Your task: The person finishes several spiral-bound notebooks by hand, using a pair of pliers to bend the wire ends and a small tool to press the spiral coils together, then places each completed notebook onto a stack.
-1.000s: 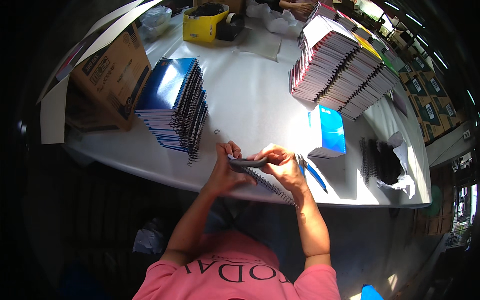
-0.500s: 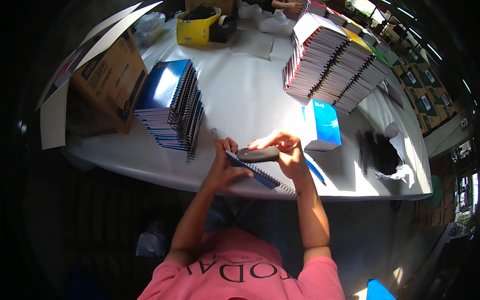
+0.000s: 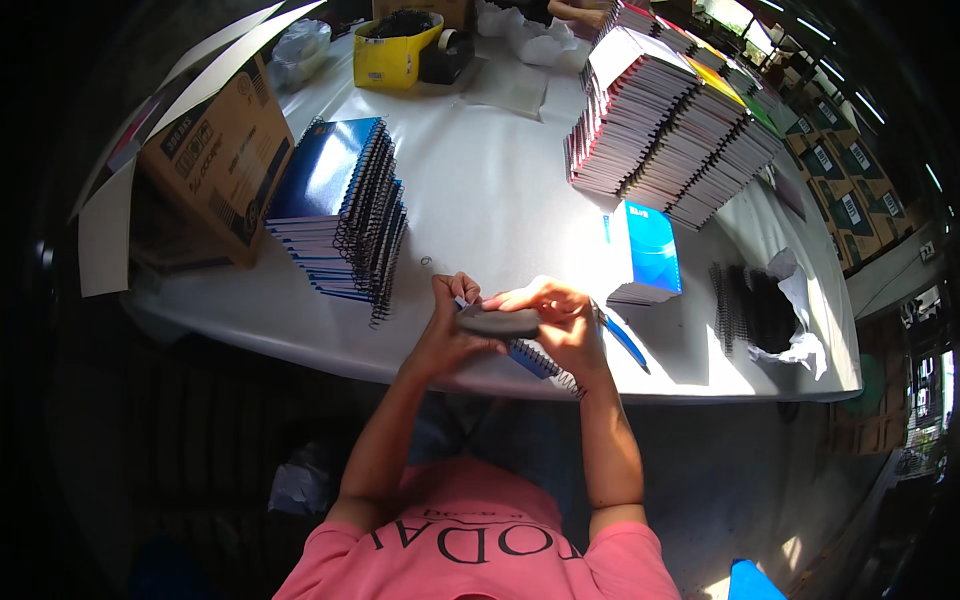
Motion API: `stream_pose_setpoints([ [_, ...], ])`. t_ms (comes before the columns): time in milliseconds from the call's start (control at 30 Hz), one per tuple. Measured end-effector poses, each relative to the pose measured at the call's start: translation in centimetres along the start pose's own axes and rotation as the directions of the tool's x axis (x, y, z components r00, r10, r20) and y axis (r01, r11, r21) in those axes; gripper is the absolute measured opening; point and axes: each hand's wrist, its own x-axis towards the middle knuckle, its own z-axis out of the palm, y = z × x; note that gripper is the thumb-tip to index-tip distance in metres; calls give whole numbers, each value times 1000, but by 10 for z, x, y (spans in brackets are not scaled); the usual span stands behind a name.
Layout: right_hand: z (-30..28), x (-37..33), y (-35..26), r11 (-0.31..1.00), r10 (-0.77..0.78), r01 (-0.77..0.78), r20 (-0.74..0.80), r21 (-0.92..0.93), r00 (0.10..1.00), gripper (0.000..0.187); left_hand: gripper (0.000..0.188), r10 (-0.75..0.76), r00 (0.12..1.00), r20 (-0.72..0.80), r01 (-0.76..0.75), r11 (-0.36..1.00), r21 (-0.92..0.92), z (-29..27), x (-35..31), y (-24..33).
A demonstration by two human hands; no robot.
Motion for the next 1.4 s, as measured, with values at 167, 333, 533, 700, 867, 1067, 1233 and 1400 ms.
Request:
stream_pose_setpoints([
  [167,-15,9,13,900,158,-196,-127,-389,979,23,79,11,1000,7,-11,1000,-10,3,4,8],
  [333,-34,-1,-16,470,126,-449,-445,-760,886,29,51,-146,989,-27,141,980,-139,-7,-7,-3],
  [533,-51,-97,-6,-155,-39,-495,-495,-855,868,63,20,-236,969,-76,200,926,-321,-4,-11,34],
  [700,-43,-107,14,-185,-166,-513,-488,-838,857,48,23,-203,944,-260,119,944,-307,12,-14,30],
  [867,-10,-96,-22,534,-284,-348,-551,-771,784,44,27,-56,928,-368,-39,969,-244,24,-16,41],
  [1067,69,-69,-46,192,-172,-173,-206,-966,963,37,28,150,917,-370,-177,983,-39,25,-21,40],
  [1233,70,-66,-46,192,-89,-221,-242,-956,966,35,28,225,906,-359,-221,974,54,21,-22,40],
  [1400,55,-69,-34,881,298,-374,-275,-290,914,33,30,242,913,-328,-265,964,-26,20,-23,35],
])
